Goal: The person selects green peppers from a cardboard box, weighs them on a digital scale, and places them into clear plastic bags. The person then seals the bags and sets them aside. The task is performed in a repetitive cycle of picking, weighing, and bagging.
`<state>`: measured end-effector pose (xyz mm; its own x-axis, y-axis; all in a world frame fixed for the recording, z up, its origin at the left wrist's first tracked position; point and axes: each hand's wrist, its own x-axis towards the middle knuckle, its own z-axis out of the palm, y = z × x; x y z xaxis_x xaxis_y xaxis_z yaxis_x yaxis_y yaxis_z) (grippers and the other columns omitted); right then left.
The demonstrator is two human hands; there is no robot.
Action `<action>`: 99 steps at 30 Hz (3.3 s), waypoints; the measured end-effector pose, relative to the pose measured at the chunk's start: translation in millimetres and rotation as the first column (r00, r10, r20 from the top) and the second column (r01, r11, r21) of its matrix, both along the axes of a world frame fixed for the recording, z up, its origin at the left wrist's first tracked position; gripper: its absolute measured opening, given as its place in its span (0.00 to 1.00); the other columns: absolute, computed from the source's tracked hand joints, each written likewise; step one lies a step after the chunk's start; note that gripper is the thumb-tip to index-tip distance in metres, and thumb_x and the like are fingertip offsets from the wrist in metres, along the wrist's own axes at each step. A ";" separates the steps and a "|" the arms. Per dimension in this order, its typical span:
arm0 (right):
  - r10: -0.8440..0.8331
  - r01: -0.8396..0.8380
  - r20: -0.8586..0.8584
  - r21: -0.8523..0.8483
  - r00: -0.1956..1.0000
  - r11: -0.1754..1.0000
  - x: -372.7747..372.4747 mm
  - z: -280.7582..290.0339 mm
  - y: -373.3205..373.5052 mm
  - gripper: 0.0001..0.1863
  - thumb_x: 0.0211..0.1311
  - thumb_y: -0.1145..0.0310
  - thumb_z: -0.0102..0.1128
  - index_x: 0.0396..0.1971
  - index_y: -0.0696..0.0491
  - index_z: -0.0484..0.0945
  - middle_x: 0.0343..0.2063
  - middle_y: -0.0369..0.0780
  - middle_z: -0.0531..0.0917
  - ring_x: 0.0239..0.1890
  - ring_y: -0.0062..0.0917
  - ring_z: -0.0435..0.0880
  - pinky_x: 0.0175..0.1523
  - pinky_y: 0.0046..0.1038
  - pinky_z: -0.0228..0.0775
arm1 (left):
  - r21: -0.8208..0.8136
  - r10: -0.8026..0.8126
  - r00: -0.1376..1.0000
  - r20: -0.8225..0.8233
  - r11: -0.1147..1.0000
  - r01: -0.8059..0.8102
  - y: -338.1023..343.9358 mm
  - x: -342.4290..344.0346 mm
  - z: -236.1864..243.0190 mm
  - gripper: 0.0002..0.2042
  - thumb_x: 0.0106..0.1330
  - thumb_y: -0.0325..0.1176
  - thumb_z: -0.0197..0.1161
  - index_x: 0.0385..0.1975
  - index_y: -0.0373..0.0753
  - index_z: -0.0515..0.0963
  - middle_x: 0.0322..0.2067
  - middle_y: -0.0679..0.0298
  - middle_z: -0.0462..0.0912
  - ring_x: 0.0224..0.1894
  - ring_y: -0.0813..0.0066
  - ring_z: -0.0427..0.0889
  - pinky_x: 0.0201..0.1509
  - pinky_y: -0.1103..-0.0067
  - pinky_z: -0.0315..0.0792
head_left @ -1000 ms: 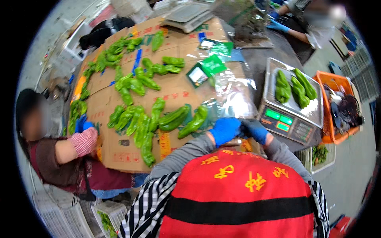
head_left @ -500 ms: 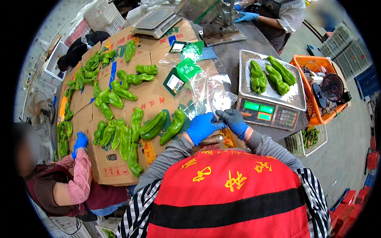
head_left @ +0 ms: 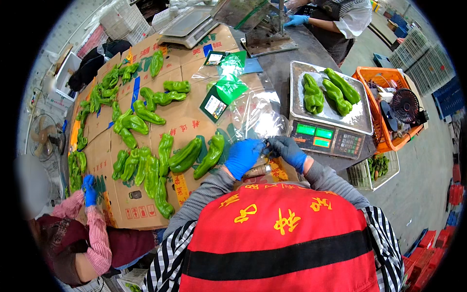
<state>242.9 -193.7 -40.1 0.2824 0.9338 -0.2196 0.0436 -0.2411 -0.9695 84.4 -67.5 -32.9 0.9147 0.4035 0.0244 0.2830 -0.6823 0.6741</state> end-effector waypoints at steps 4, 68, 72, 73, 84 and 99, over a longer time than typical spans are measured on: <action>0.301 -0.191 0.490 -0.262 0.818 0.946 -2.0 -2.8 -3.6 0.24 0.63 0.51 0.51 0.55 0.48 0.73 0.35 0.49 0.83 0.37 0.39 0.83 0.44 0.34 0.74 | -0.560 0.270 0.933 0.239 0.823 -0.095 13.6 -4.7 -14.6 0.13 0.68 0.35 0.49 0.42 0.38 0.80 0.32 0.57 0.82 0.30 0.67 0.80 0.36 0.75 0.73; -0.177 0.105 0.188 0.340 0.966 0.934 -12.0 26.3 -36.8 0.29 0.58 0.70 0.61 0.60 0.51 0.64 0.56 0.44 0.71 0.58 0.33 0.71 0.60 0.32 0.66 | 0.262 -0.051 0.903 0.428 0.963 -0.069 -10.7 25.2 44.4 0.08 0.61 0.34 0.60 0.37 0.40 0.80 0.25 0.54 0.79 0.27 0.56 0.78 0.30 0.67 0.71; -0.023 0.346 -0.866 0.175 0.500 0.922 16.5 35.6 -31.2 0.24 0.65 0.63 0.53 0.60 0.50 0.64 0.55 0.41 0.71 0.57 0.34 0.73 0.56 0.33 0.70 | 0.325 -0.075 0.950 0.302 0.945 -0.029 -0.8 14.9 35.6 0.08 0.61 0.33 0.60 0.36 0.39 0.79 0.26 0.54 0.79 0.28 0.57 0.79 0.31 0.68 0.71; -0.011 0.311 -0.843 0.186 0.537 0.932 12.8 29.4 -31.0 0.25 0.65 0.63 0.53 0.60 0.50 0.63 0.55 0.41 0.71 0.56 0.33 0.73 0.56 0.32 0.71 | 0.301 -0.097 0.933 0.348 0.954 -0.013 -4.8 15.0 34.0 0.08 0.61 0.33 0.60 0.36 0.39 0.79 0.26 0.54 0.79 0.28 0.57 0.79 0.31 0.68 0.72; -0.107 -0.142 0.654 0.317 0.749 0.938 9.7 23.6 -22.7 0.29 0.55 0.72 0.62 0.58 0.55 0.66 0.55 0.49 0.73 0.56 0.39 0.73 0.59 0.32 0.65 | 0.210 -0.283 0.822 0.495 0.956 0.202 -24.1 27.5 37.8 0.07 0.60 0.35 0.60 0.36 0.42 0.80 0.30 0.57 0.81 0.30 0.57 0.81 0.33 0.69 0.74; -0.041 -0.216 0.511 0.433 0.859 0.875 1.9 40.4 31.8 0.27 0.58 0.66 0.55 0.59 0.56 0.67 0.56 0.47 0.73 0.59 0.37 0.71 0.64 0.35 0.59 | 0.101 -0.316 0.855 0.410 0.948 0.302 -36.4 24.3 48.8 0.08 0.60 0.35 0.60 0.36 0.41 0.80 0.31 0.55 0.81 0.32 0.54 0.80 0.35 0.69 0.74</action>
<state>244.8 -161.9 0.3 0.1428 0.9115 0.3858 0.5399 0.2550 -0.8022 108.8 -103.9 15.9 0.8939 0.0943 0.4382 -0.2477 -0.7108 0.6583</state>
